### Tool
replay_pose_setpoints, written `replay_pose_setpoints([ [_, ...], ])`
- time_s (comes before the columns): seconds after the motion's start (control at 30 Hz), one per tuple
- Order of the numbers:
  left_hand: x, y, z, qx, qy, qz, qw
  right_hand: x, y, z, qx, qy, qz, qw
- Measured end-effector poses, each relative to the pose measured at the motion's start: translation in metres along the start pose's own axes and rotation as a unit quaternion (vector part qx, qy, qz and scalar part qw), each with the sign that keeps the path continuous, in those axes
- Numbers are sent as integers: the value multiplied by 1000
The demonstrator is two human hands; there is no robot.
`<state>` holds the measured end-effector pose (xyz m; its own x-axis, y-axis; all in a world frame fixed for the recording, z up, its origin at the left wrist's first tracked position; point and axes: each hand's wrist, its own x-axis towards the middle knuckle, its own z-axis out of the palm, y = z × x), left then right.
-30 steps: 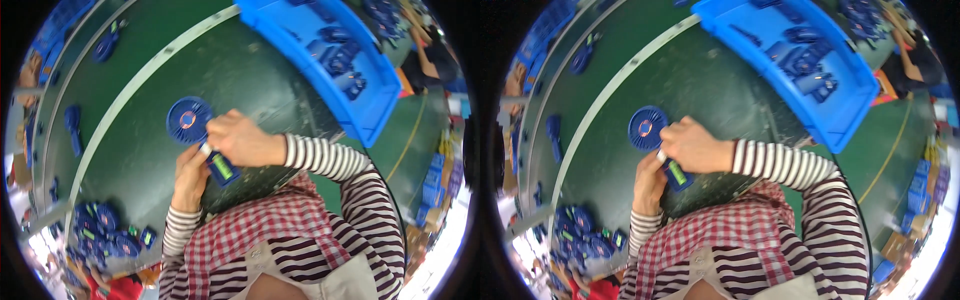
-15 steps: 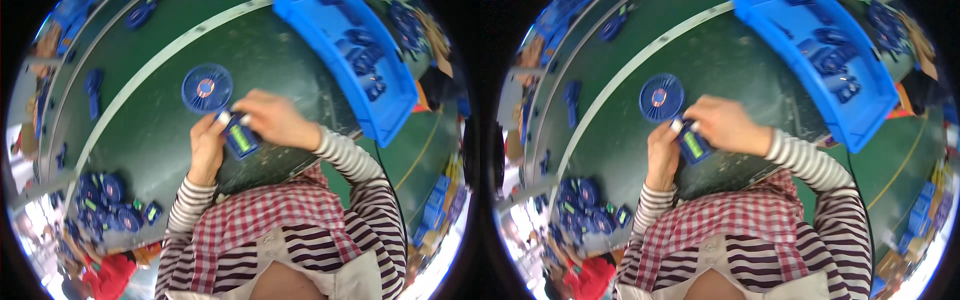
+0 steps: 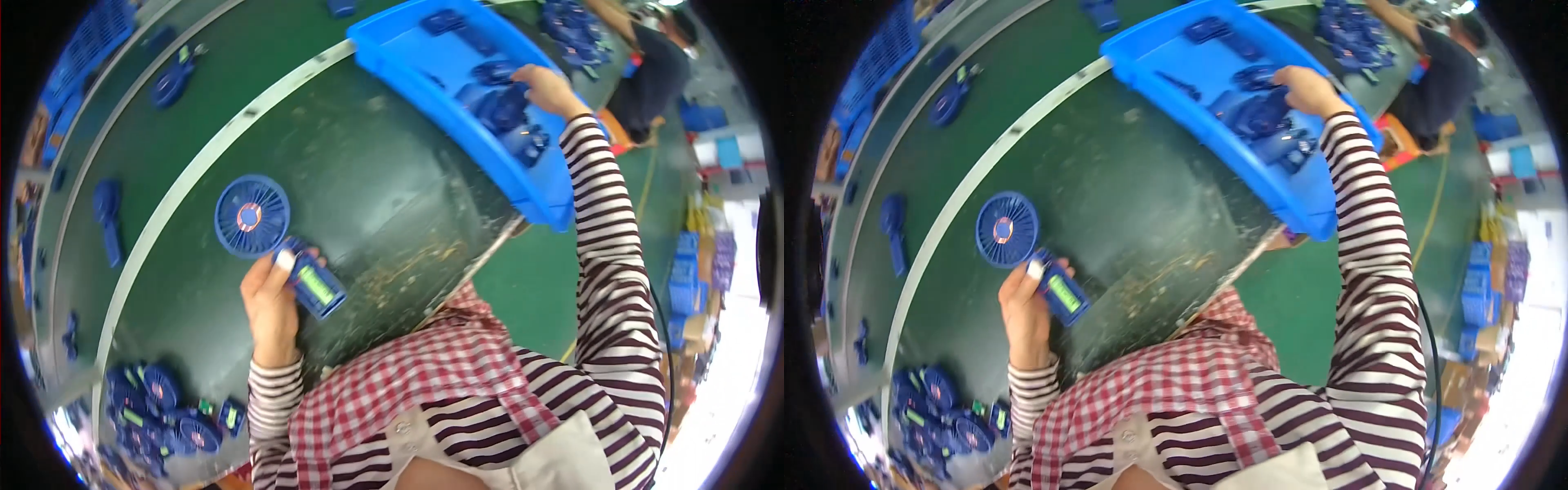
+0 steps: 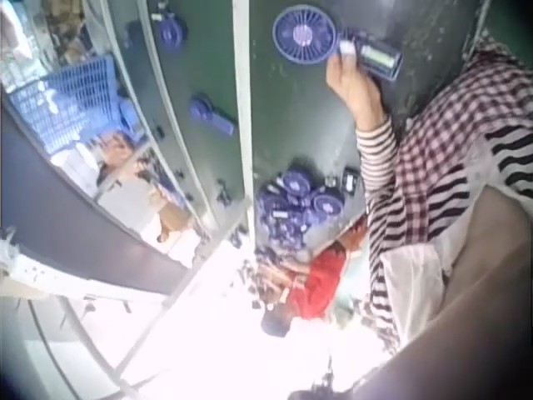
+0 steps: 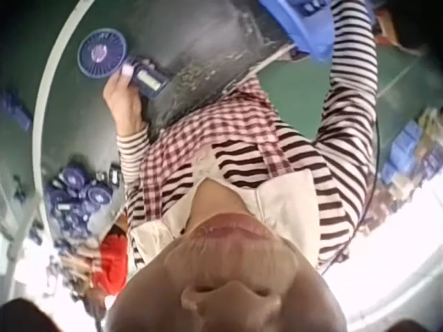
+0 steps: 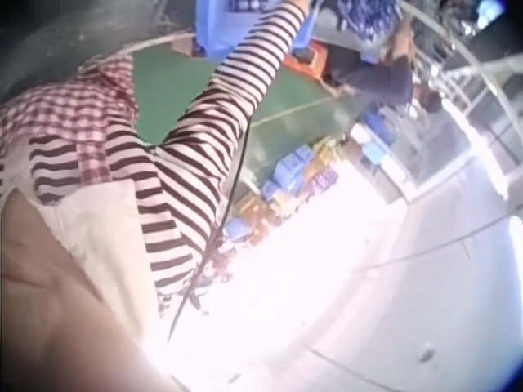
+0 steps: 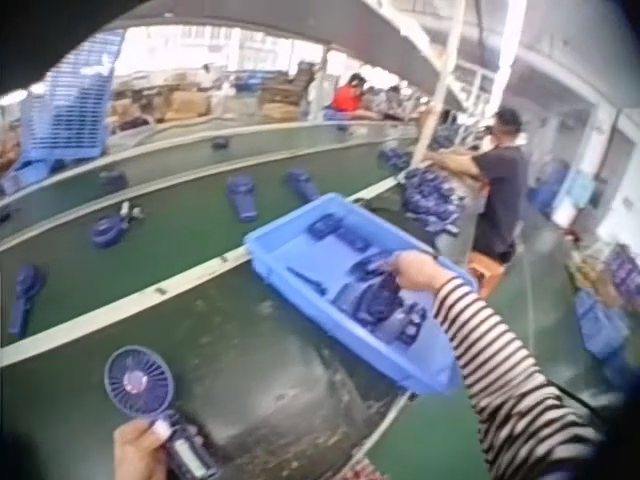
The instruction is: The person assembles portable electric fans by fitting circuit boards and wires into handle casings, snapping on plastic back covers by hand, and pressing the power buttons to test them.
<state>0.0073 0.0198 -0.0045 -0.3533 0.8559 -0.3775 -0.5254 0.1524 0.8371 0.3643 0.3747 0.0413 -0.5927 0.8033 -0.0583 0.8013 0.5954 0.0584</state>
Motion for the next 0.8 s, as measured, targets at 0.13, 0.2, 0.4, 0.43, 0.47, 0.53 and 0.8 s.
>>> replay_pose_setpoints([
  [0.13, 4, -10, -9, -6, -40, -10, 999, -22, -17, -2, -52, -86, -45, 994],
  [0.2, 7, -13, -4, -25, -52, -32, 998, -30, -23, 7, -72, -36, -87, 993],
  [0.4, 4, -14, 3, -12, -42, -65, 997, -26, -44, 4, 165, 14, 80, 983],
  [0.43, 4, -14, 5, -9, -36, -70, 997, -25, -47, 8, 199, 109, 37, 973],
  [0.47, 3, -14, 5, -5, -21, -76, 997, -21, -61, 11, 238, 197, -10, 951],
  [0.53, 5, -18, 6, -4, -29, -67, 997, -24, -96, -10, 345, 154, 15, 926],
  [0.8, 7, -22, 14, -39, 27, -115, 992, -57, -279, -12, 683, -148, -44, 714],
])
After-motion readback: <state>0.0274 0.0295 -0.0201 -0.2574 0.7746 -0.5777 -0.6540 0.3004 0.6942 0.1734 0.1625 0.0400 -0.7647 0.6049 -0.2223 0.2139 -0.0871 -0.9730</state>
